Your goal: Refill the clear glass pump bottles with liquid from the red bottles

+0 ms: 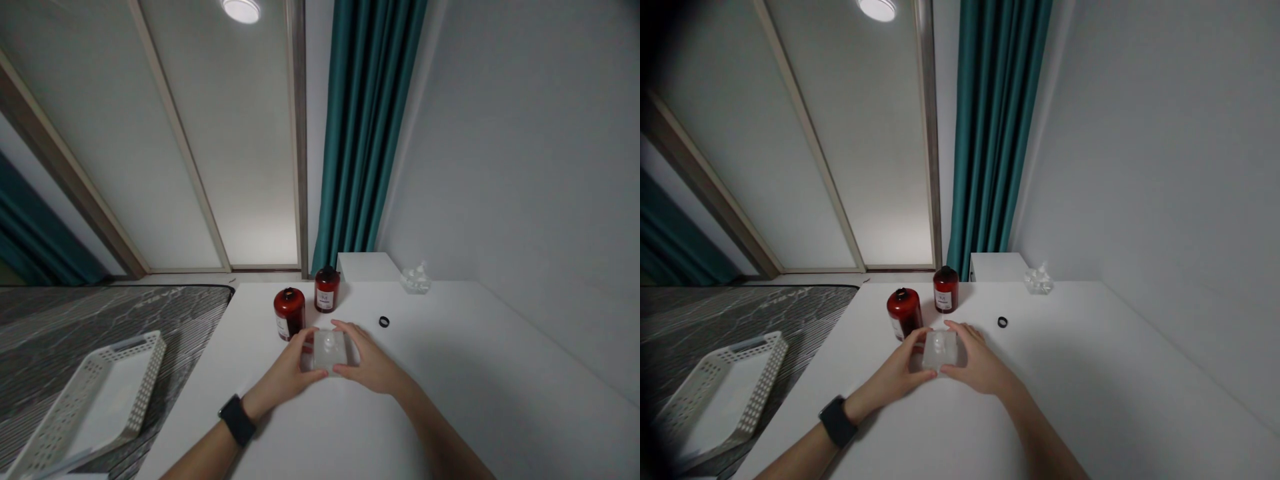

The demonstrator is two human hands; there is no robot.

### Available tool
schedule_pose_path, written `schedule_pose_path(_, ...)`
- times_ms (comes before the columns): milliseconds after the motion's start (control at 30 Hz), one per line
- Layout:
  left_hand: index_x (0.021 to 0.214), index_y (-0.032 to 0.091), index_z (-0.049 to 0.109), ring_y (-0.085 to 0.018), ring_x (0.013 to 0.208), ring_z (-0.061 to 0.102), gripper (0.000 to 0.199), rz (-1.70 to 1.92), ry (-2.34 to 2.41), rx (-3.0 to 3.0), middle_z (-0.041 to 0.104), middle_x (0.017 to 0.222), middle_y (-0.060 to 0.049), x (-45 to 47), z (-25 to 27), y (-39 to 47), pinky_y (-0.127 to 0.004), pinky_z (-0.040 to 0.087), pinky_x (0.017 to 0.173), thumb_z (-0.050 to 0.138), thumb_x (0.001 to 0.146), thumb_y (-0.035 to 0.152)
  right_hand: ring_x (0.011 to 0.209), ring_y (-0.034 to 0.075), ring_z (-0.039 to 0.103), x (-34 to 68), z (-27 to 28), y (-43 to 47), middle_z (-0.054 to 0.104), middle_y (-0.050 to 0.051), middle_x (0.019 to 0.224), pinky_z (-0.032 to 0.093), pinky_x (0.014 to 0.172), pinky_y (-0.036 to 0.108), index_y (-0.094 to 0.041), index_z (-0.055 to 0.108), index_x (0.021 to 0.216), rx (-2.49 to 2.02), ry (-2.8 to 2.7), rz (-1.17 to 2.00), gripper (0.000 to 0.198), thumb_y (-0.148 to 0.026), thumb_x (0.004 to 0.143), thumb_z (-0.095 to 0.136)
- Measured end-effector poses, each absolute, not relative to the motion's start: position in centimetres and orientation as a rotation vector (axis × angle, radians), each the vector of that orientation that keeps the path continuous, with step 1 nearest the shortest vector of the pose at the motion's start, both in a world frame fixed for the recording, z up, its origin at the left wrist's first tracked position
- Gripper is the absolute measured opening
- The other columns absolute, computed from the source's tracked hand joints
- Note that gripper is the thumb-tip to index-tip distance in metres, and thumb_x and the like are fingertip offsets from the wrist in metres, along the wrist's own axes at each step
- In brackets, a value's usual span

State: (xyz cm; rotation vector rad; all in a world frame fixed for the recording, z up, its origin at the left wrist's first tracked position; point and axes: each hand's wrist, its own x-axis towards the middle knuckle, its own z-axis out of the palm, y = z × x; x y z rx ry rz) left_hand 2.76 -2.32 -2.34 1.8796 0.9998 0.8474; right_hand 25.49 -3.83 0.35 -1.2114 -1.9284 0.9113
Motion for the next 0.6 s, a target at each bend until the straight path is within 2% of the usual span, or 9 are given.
schedule_pose_path(267,0.134,0.02,0.045,-0.03,0.114,0.058,0.069,0.857,1.017,1.859,0.055,0.133,-0.015,2.97,-2.0,-2.45,-0.049,0.046,0.102,0.079,0.074,0.024,0.133,0.03,0.045,25.5,0.86,-3.84,0.051,0.013,0.143,0.034,0.113,0.049,-0.022,0.039,0.145,-1.281,-2.025,0.889,0.082,-0.019,0.073,0.078)
schedule_pose_path(600,0.138,0.02,0.043,-0.031,0.121,0.056,0.071,0.891,1.043,1.853,0.055,0.136,-0.016,2.83,-2.74,-2.38,-0.05,0.046,0.103,0.077,0.076,0.027,0.132,0.027,0.046,25.13,0.29,-4.03,0.052,0.012,0.139,0.036,0.113,0.045,-0.021,0.042,0.143,-1.227,-2.028,0.907,0.078,-0.017,0.074,0.077)
